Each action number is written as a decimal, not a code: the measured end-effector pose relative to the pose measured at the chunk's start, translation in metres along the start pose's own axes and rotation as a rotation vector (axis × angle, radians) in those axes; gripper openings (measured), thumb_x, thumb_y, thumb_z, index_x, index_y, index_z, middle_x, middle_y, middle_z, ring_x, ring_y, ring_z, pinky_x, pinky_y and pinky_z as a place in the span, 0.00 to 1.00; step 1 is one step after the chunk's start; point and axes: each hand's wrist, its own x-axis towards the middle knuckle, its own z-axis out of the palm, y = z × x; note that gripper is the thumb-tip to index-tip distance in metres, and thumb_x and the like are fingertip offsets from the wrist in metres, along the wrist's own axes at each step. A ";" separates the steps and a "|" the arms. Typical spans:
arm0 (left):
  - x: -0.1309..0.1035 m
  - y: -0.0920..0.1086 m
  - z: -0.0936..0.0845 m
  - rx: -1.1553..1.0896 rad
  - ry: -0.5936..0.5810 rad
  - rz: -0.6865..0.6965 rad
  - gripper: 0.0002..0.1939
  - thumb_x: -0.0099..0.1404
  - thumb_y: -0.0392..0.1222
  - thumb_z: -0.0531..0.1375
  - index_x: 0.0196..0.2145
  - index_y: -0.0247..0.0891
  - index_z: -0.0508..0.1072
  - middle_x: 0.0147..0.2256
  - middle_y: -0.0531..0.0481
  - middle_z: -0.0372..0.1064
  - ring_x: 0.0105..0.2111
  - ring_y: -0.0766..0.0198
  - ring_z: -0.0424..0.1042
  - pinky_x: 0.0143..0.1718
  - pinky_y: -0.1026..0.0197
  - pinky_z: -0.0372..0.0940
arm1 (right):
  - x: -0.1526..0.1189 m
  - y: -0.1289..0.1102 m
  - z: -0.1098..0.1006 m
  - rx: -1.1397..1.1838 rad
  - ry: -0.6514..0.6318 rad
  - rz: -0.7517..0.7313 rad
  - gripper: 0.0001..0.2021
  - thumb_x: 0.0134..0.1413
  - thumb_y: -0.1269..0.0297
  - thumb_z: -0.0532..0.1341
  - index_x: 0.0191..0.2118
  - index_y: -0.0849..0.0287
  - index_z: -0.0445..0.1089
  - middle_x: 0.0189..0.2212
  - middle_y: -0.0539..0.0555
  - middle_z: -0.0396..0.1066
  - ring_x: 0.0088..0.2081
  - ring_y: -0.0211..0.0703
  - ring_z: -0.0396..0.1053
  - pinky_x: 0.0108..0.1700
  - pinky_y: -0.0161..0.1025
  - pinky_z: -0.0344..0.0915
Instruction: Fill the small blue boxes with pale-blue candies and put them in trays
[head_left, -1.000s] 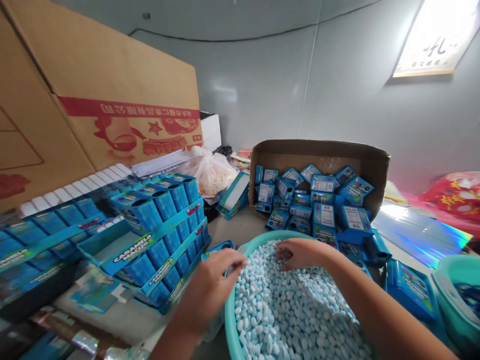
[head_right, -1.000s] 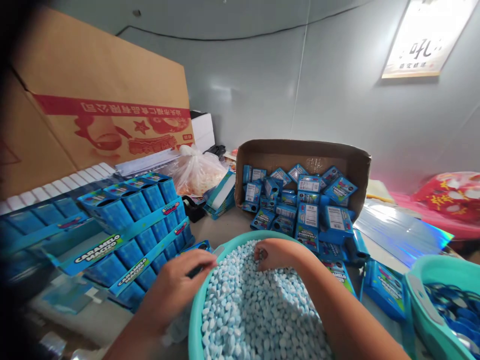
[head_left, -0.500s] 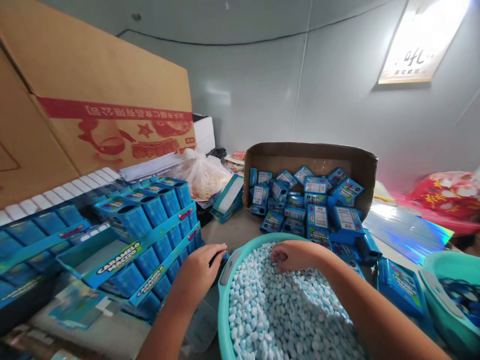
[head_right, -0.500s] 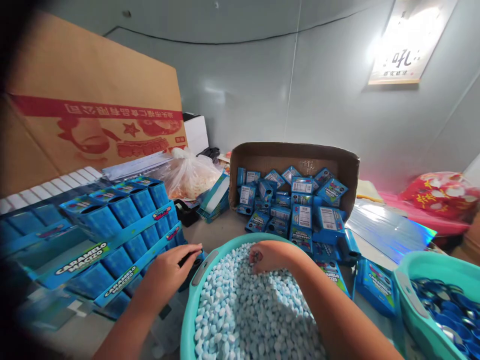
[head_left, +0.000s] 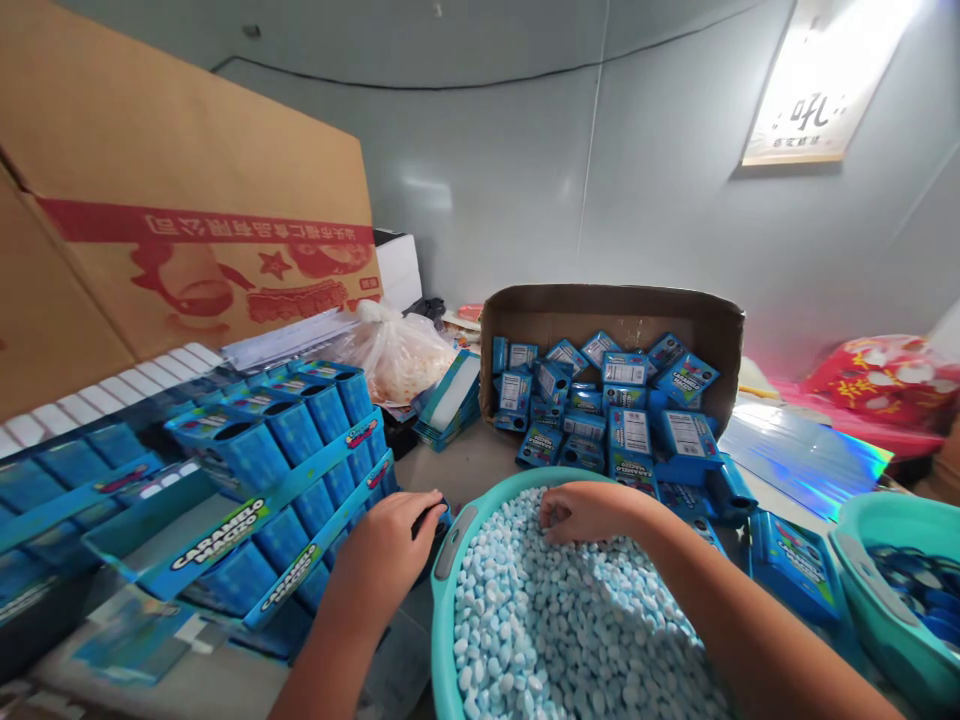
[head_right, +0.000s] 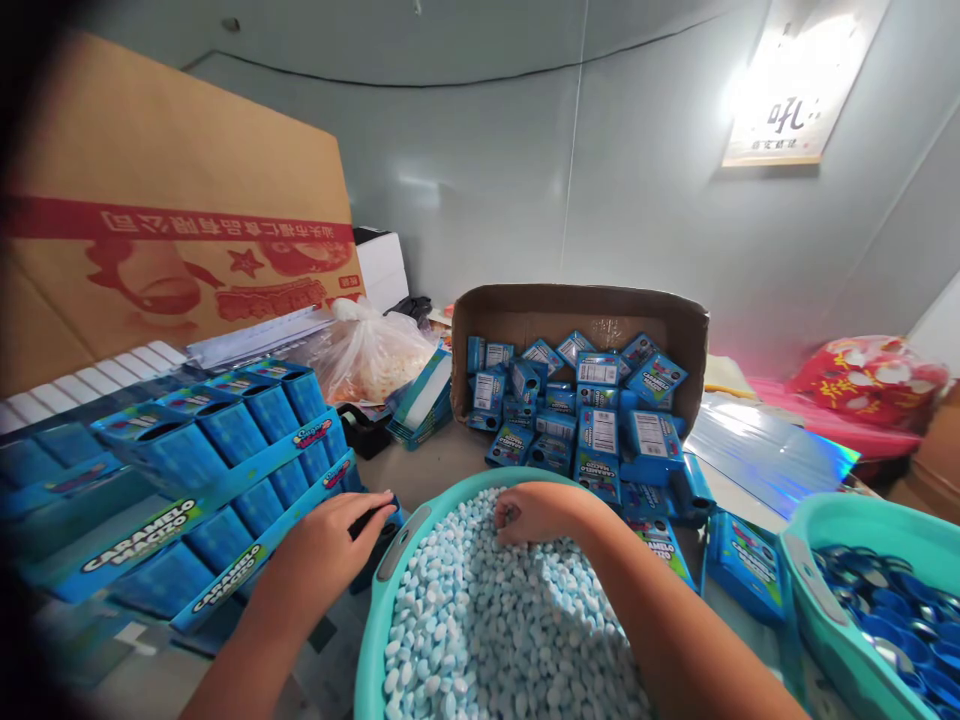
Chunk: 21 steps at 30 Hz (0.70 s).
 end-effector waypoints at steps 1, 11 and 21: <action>-0.001 0.003 -0.003 0.019 0.053 0.035 0.14 0.70 0.43 0.56 0.42 0.35 0.79 0.40 0.44 0.80 0.39 0.52 0.80 0.42 0.51 0.76 | 0.000 0.000 0.000 0.003 -0.001 -0.001 0.14 0.51 0.59 0.64 0.44 0.58 0.75 0.32 0.51 0.75 0.31 0.41 0.68 0.29 0.34 0.55; -0.052 0.109 -0.004 -0.379 -0.307 0.476 0.22 0.64 0.59 0.62 0.48 0.42 0.75 0.43 0.49 0.78 0.42 0.56 0.76 0.41 0.55 0.70 | -0.003 0.001 -0.001 -0.003 0.005 -0.048 0.14 0.52 0.58 0.65 0.44 0.58 0.75 0.34 0.51 0.74 0.33 0.40 0.66 0.32 0.34 0.55; -0.055 0.125 -0.010 -0.584 -0.691 0.274 0.12 0.61 0.48 0.68 0.42 0.44 0.78 0.38 0.52 0.78 0.41 0.59 0.74 0.43 0.57 0.64 | 0.002 0.005 0.000 -0.023 -0.039 0.001 0.18 0.48 0.59 0.68 0.46 0.59 0.73 0.33 0.51 0.72 0.32 0.40 0.65 0.32 0.34 0.56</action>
